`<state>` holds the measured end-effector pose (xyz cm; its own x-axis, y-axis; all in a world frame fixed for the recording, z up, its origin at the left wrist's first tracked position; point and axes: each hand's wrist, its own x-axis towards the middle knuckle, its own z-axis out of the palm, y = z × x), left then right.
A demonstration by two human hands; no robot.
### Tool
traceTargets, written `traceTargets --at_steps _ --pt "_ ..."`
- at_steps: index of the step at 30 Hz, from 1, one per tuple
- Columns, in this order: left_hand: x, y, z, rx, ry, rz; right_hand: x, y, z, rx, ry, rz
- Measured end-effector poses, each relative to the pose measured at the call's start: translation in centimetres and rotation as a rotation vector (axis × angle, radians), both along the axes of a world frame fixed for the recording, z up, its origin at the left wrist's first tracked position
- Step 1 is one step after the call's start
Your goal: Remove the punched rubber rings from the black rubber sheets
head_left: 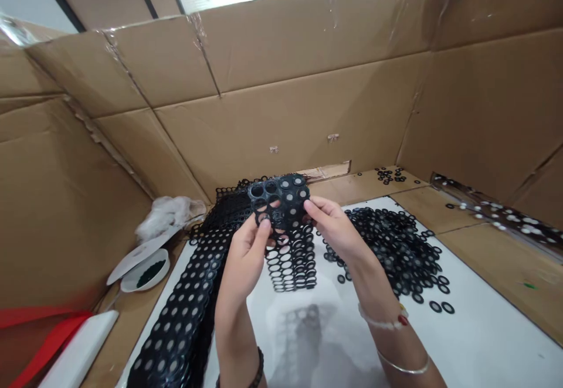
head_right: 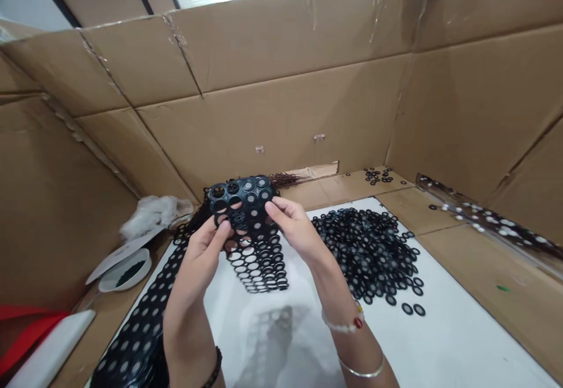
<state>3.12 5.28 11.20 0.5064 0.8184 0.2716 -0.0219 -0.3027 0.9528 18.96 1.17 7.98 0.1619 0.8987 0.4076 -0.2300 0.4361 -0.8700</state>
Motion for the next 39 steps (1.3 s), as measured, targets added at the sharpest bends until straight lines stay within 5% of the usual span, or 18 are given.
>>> traceTargets --at_steps 11,16,21,27,33,39 --pt "-0.5 -0.4 0.7 -0.066 -0.009 -0.063 -0.2 -2.5 1.5 0.033 -0.716 -0.325" --pt "0.4 -0.7 0.7 -0.075 -0.024 0.040 -2.4 -1.8 1.5 0.020 -0.641 -0.740" --pt "0.5 -1.6 0.7 -0.005 0.019 0.046 -4.3 -2.9 2.1 -0.062 -0.466 -0.546" --pt "0.7 -3.0 0.6 0.077 0.098 0.014 -4.4 -3.6 2.4 0.076 -0.765 -0.864" --pt "1.4 -2.7 0.2 -0.052 0.008 -0.076 -4.1 -3.2 1.9 0.161 -0.802 -0.884" --pt "1.4 -2.5 0.2 -0.045 -0.018 -0.025 -3.7 -3.2 1.8 0.258 -0.799 -0.826"
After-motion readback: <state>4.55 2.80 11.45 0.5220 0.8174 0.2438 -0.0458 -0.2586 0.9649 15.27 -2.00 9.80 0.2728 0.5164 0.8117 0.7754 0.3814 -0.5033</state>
